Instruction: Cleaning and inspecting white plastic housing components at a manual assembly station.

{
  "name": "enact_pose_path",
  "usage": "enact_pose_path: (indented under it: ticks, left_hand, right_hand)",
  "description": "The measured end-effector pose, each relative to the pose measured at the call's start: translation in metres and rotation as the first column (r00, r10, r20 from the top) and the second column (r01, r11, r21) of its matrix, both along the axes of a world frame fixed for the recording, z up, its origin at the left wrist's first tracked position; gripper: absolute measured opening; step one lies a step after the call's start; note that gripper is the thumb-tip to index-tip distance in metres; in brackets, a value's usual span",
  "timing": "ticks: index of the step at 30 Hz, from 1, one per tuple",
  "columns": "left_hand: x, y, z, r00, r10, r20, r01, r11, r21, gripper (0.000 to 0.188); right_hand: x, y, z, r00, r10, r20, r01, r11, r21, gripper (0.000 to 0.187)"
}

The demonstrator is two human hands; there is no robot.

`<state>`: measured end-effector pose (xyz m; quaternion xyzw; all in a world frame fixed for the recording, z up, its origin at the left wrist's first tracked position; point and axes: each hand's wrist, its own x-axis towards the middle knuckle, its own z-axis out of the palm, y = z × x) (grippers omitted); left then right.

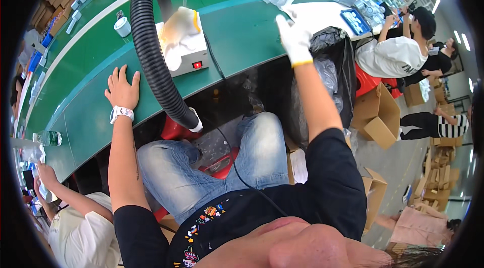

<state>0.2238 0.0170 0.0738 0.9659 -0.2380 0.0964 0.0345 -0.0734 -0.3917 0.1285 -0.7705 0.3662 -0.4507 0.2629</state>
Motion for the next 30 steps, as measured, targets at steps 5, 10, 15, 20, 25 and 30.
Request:
enact_pose_path:
  ticks: [5, 10, 15, 20, 25, 30]
  left_hand:
    - [0.011, -0.022, -0.013, 0.995, -0.093, 0.027, 0.095, 0.993, -0.072, 0.064]
    - [0.027, 0.013, -0.031, 0.993, -0.082, 0.083, 0.085, 0.996, -0.029, 0.069]
    - [0.026, -0.009, -0.036, 0.990, -0.090, 0.110, 0.091, 0.996, -0.004, 0.073]
    - [0.023, 0.012, -0.021, 0.994, -0.021, 0.103, 0.019, 1.000, 0.021, 0.069]
    - [0.006, -0.017, -0.010, 0.997, -0.038, 0.071, 0.041, 0.998, -0.037, 0.058]
    - [0.008, 0.001, -0.001, 0.992, -0.100, 0.078, 0.118, 0.955, -0.272, 0.047]
  right_hand:
    - [0.026, -0.154, 0.011, 0.969, -0.236, -0.072, 0.203, 0.929, -0.309, 0.087]
    - [0.067, -0.142, 0.013, 0.941, -0.205, -0.268, 0.224, 0.974, 0.041, 0.093]
    - [0.039, -0.131, 0.017, 0.938, -0.286, -0.198, 0.311, 0.945, 0.107, 0.091]
    - [0.023, -0.045, 0.007, 0.998, 0.060, -0.022, -0.057, 0.990, 0.128, 0.064]
    - [0.002, 0.010, -0.021, 0.984, 0.079, -0.157, -0.080, 0.997, -0.001, 0.048]
    - [-0.006, 0.066, -0.019, 0.963, 0.226, -0.144, -0.201, 0.965, 0.169, 0.044]
